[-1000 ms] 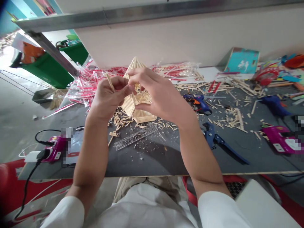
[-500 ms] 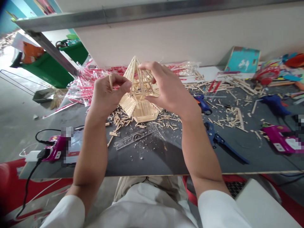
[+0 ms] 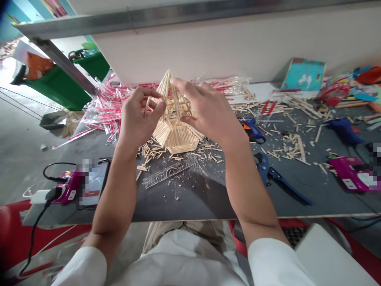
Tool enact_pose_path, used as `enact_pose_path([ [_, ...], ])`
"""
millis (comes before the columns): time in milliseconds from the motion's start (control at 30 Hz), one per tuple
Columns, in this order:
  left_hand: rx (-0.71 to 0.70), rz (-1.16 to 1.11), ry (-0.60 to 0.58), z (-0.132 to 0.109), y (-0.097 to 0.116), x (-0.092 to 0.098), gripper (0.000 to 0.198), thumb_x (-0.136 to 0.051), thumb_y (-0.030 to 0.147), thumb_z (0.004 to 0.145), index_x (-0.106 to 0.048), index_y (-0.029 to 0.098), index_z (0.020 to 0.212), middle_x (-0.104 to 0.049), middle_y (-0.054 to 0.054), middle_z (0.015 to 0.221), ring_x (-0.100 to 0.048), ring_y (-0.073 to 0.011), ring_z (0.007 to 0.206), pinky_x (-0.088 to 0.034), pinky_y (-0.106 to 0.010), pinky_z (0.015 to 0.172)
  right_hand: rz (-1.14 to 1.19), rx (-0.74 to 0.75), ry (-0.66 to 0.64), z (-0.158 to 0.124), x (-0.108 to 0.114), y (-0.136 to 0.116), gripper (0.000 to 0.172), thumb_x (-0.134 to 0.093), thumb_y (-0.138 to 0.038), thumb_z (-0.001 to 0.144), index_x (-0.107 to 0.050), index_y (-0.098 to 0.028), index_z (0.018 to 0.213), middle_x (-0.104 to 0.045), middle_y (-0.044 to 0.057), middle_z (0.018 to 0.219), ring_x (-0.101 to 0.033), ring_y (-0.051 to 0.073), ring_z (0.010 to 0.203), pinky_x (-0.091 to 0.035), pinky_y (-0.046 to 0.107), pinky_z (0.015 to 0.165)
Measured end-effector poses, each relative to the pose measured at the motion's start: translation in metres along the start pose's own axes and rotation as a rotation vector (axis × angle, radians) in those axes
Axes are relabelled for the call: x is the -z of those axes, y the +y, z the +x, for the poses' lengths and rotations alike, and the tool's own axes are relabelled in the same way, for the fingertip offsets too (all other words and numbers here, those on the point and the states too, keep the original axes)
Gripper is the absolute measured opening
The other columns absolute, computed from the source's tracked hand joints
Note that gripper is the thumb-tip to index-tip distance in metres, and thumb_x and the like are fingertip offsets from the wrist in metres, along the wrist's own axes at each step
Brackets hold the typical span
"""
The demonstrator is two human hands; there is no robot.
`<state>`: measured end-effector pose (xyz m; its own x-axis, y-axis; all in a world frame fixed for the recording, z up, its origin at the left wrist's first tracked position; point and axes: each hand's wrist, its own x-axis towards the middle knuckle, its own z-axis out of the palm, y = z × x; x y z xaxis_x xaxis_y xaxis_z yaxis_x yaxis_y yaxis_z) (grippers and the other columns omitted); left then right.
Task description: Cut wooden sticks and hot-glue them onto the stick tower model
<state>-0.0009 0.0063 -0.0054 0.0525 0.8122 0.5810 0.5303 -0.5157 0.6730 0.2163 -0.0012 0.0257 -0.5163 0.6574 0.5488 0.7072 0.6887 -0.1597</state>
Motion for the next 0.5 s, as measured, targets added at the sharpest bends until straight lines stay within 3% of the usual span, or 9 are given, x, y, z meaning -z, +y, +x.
enact_pose_path([
  [233, -0.021, 0.063, 0.025, -0.0032, 0.006, -0.0002, 0.016, -0.064, 0.024, 0.093, -0.063, 0.026, 0.109, -0.062, 0.0, 0.078, -0.054, -0.0129, 0.063, -0.044, -0.031, 0.062, 0.099, 0.03, -0.031, 0.0, 0.0051, -0.0035, 0.072, -0.071, -0.021, 0.091, -0.039, -0.036, 0.154, -0.045, -0.001, 0.162, -0.049, 0.03, 0.144, -0.047, 0.052, 0.117],
  [500, -0.042, 0.049, 0.029, -0.0031, 0.0048, 0.0005, 0.019, -0.064, 0.026, 0.091, -0.065, 0.027, 0.11, -0.062, -0.002, 0.08, -0.056, -0.0157, 0.067, -0.044, -0.032, 0.063, 0.228, -0.002, -0.022, 0.0025, -0.0011, 0.0045, 0.083, -0.084, -0.028, 0.08, -0.044, -0.036, 0.152, -0.039, 0.006, 0.163, -0.039, 0.036, 0.15, -0.045, 0.061, 0.118],
])
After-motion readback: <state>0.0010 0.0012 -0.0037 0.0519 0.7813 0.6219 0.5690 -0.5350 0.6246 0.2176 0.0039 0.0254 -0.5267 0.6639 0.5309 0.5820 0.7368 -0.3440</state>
